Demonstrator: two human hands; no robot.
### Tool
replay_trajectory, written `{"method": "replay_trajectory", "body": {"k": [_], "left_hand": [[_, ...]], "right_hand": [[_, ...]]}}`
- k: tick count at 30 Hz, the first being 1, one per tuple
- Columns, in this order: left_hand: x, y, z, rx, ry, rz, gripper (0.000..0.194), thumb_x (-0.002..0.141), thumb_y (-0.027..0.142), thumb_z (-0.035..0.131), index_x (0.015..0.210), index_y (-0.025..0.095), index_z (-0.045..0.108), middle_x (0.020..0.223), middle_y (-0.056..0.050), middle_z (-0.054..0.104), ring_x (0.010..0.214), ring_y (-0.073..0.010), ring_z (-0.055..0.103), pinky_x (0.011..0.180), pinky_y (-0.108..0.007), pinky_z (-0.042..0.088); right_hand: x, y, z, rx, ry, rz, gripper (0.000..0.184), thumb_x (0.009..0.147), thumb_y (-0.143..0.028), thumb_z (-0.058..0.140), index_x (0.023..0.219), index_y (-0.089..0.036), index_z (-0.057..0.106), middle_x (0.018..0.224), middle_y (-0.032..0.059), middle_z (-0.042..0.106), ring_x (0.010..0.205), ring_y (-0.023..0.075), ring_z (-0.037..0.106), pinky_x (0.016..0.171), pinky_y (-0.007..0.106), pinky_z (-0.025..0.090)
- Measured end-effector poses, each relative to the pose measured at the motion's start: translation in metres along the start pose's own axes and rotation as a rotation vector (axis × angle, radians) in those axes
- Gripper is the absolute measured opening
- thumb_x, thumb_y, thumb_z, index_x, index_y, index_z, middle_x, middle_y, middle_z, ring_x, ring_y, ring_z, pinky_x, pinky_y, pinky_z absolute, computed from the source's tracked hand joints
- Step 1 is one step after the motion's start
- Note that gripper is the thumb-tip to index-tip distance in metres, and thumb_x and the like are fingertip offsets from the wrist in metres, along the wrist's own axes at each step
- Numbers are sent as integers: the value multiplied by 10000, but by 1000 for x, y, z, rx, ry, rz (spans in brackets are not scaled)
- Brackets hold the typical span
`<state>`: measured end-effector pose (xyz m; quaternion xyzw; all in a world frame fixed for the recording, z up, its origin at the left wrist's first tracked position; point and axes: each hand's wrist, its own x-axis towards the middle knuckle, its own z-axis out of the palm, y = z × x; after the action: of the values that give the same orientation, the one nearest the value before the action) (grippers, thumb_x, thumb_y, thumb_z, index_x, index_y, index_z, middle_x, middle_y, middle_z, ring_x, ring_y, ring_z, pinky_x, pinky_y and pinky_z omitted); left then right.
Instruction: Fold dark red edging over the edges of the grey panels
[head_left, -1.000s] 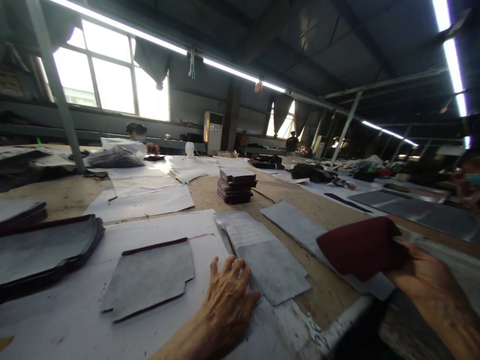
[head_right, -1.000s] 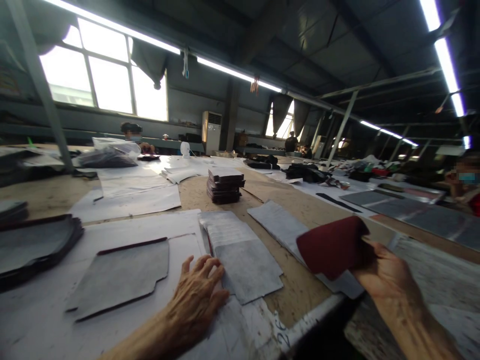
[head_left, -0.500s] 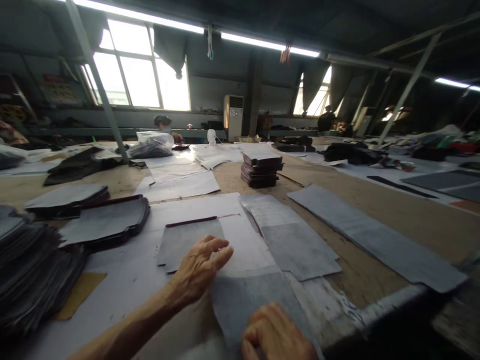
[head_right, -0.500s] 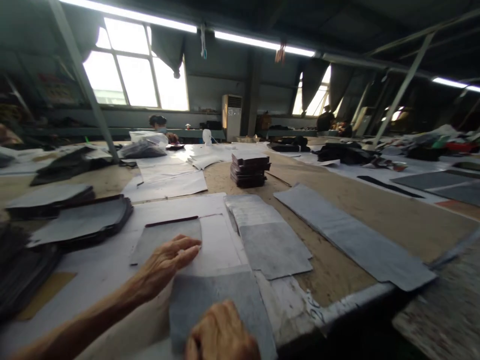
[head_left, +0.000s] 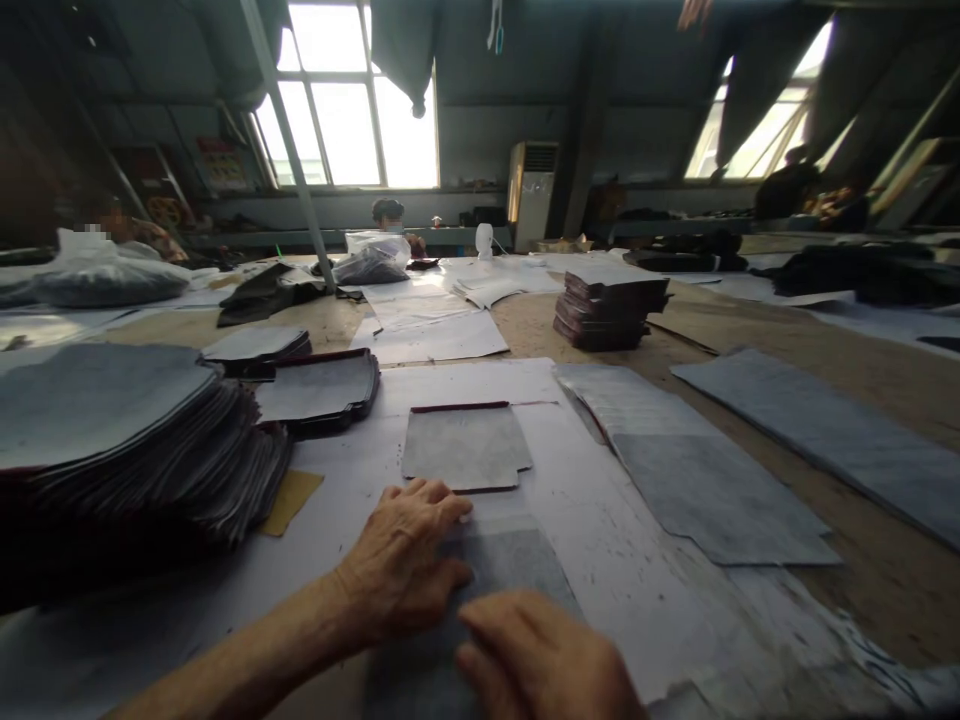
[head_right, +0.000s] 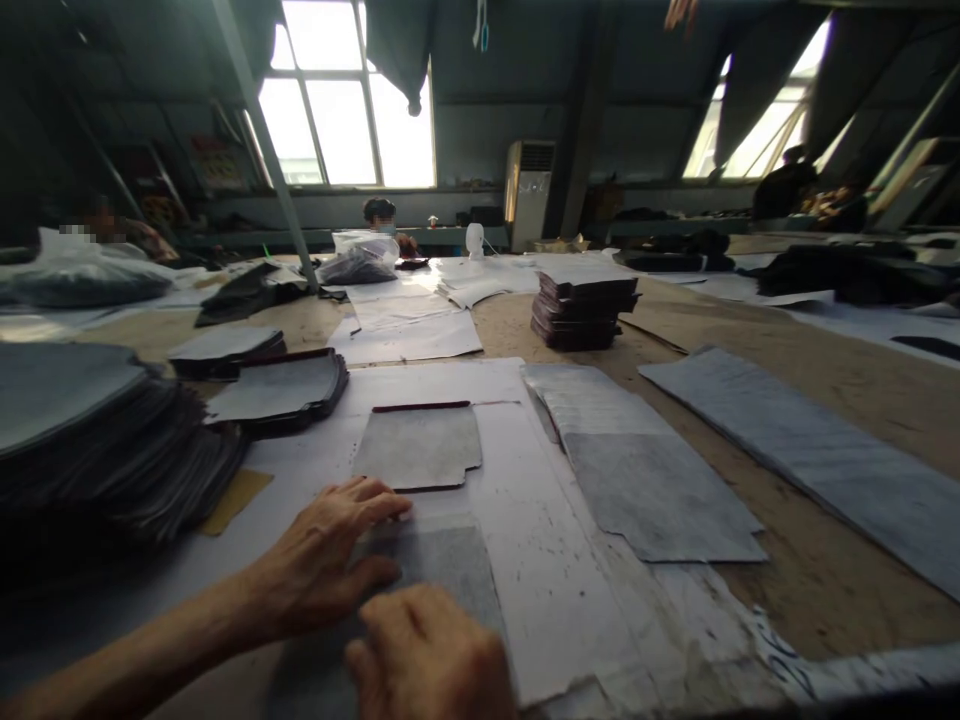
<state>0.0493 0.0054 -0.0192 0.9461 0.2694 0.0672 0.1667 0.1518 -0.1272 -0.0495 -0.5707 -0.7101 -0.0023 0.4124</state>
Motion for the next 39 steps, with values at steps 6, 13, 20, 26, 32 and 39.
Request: {"method": "replay_trajectory", "body": {"k": [6,13,20,26,32,39], "left_hand": [[7,-4,1,-93,-7,-72,355,608,201,693,955,206,619,886,-20,572,835,-204,516,793,-372,399],[3,-14,7,-210,112,-69,372,573,206,768,923,216,644,901,-26,518,840,-189,500,747,-324,433],[-1,-19,15,-225,230,99,316,631,106,729,901,236,630,883,-1,554,825,-184,498,764,-374,386],[1,-31,17,-58,401,492,293,802,35,444,967,216,605,812,-19,563,761,-170,467,694,-347,343],[0,-34,18,-60,303,586,271,849,46,368,1026,131,555,823,-62,542,780,-182,442,701,-336,380],[-3,-36,17,-15,166,606,297,866,43,305,1046,103,533,855,-79,515,785,-189,423,715,-353,391]], "right_hand": [[43,53,-30,-219,-254,61,362,691,9,668,1014,-140,600,942,33,581,923,216,480,825,343,424],[47,66,-34,-234,-370,28,313,699,-40,730,962,-175,628,873,12,577,857,197,492,779,339,395],[31,72,-37,-145,-195,-30,336,665,41,691,927,-155,611,825,15,541,792,182,475,692,295,385],[26,68,-36,-162,-143,-158,188,849,-39,480,917,-145,620,787,34,527,734,181,441,644,300,366],[21,63,-32,-300,-108,-279,315,950,-103,302,967,-109,616,845,66,550,731,182,454,650,314,372],[21,58,-31,-363,-182,-301,395,968,-110,217,986,-95,611,924,81,565,755,187,477,692,344,389]]}}
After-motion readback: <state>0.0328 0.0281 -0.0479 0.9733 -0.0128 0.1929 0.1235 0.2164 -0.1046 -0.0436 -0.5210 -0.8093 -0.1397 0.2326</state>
